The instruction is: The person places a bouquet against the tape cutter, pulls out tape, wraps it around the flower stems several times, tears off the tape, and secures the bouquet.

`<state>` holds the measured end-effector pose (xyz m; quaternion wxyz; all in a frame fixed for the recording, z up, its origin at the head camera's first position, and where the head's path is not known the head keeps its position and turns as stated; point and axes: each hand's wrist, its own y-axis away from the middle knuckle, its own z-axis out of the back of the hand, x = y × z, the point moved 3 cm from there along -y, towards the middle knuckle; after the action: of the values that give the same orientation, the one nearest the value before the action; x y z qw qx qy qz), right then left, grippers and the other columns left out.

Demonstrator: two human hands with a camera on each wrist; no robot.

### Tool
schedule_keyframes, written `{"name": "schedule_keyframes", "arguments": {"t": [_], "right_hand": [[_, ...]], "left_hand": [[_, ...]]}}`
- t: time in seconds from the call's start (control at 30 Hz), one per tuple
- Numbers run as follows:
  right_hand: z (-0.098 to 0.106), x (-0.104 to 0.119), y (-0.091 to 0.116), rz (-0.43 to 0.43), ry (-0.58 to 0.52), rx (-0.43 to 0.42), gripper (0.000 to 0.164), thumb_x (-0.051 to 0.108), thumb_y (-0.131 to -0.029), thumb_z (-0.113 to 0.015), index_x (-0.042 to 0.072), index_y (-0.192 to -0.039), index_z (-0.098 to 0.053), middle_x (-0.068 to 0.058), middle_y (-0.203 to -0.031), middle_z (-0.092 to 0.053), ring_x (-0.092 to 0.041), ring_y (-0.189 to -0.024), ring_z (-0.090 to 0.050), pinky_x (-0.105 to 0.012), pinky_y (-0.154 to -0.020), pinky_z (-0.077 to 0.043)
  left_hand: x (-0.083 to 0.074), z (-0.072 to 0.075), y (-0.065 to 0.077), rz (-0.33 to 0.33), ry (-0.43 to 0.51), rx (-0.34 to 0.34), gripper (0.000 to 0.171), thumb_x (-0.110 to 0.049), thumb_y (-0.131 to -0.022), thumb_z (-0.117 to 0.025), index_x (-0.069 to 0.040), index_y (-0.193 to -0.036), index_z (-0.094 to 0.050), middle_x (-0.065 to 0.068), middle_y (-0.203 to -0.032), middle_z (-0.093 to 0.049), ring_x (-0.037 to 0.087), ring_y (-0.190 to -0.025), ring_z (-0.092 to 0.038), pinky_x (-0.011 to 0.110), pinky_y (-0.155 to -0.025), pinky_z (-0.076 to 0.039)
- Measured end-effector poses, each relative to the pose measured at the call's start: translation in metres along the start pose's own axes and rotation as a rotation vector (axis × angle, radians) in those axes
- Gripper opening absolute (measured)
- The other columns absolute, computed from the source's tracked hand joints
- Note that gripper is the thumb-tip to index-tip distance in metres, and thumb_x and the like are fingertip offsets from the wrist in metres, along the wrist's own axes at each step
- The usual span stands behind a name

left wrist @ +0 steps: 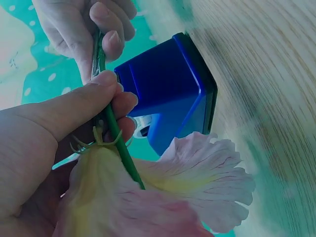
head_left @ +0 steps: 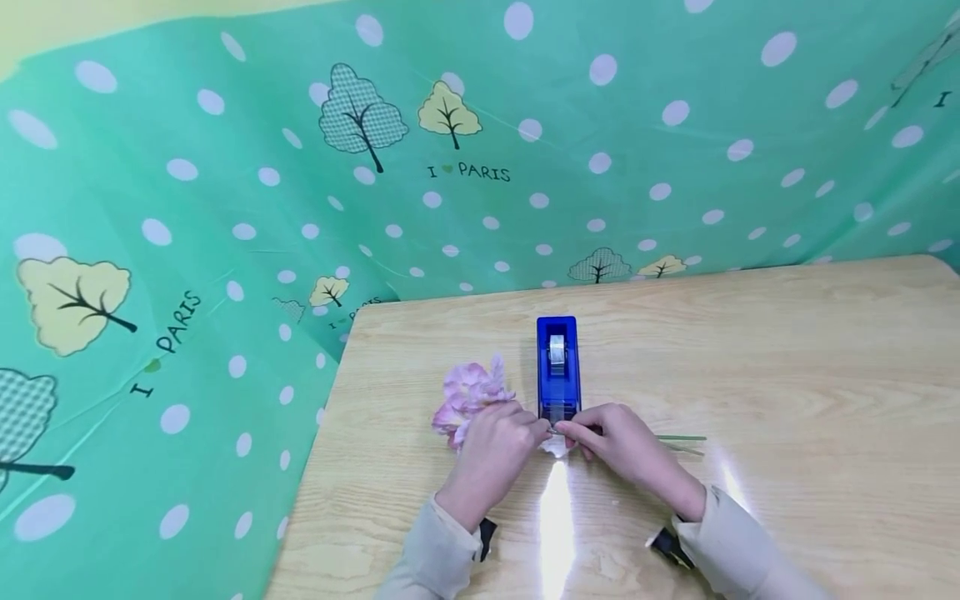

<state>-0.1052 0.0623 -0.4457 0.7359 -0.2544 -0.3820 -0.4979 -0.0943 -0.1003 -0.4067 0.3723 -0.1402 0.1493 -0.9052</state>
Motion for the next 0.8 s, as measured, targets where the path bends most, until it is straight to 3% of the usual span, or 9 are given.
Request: {"name": "schedule_keyframes", "arguments": {"t": [0.27,0.57,0.8], "right_hand": [[0.0054,0.0054,0.0005,0.058,0.104,-0.038,0.034,0.046,-0.089,-0.052,0.025,-0.068,-0.066,0.008,-0.052,-0.053,-0.002,-0.046,-0.043,-0.021,-0.05,-0.04],[0.009,0.0085,0.0021,0.175,0.136,-0.008,0.019,0.037,-0.088,-0.059,0.027,-0.081,-0.073,0.017,-0.069,-0.064,0.002,-0.054,-0.051,-0.019,-0.053,-0.045],[0.0097,0.0106,0.0033,0.231,0.211,-0.08,0.012,0.035,-0.085,-0.064,0.028,-0.084,-0.074,0.021,-0.079,-0.066,0.007,-0.069,-0.058,-0.018,-0.062,-0.049]], "left_hand": [[0.0,0.0026,0.0006,0.021,-0.004,0.004,0.01,-0.032,-0.083,-0.067,-0.024,-0.08,-0.071,-0.011,-0.077,-0.068,0.005,-0.064,-0.058,0.016,-0.052,-0.046],[0.0008,0.0028,0.0009,0.029,0.056,0.005,0.005,-0.027,-0.081,-0.07,-0.026,-0.076,-0.072,-0.015,-0.069,-0.067,0.002,-0.058,-0.053,0.014,-0.05,-0.042],[0.0,0.0032,0.0,0.05,0.042,0.004,0.006,-0.028,-0.08,-0.071,-0.024,-0.076,-0.072,-0.013,-0.069,-0.066,0.003,-0.058,-0.053,0.013,-0.052,-0.041]]}}
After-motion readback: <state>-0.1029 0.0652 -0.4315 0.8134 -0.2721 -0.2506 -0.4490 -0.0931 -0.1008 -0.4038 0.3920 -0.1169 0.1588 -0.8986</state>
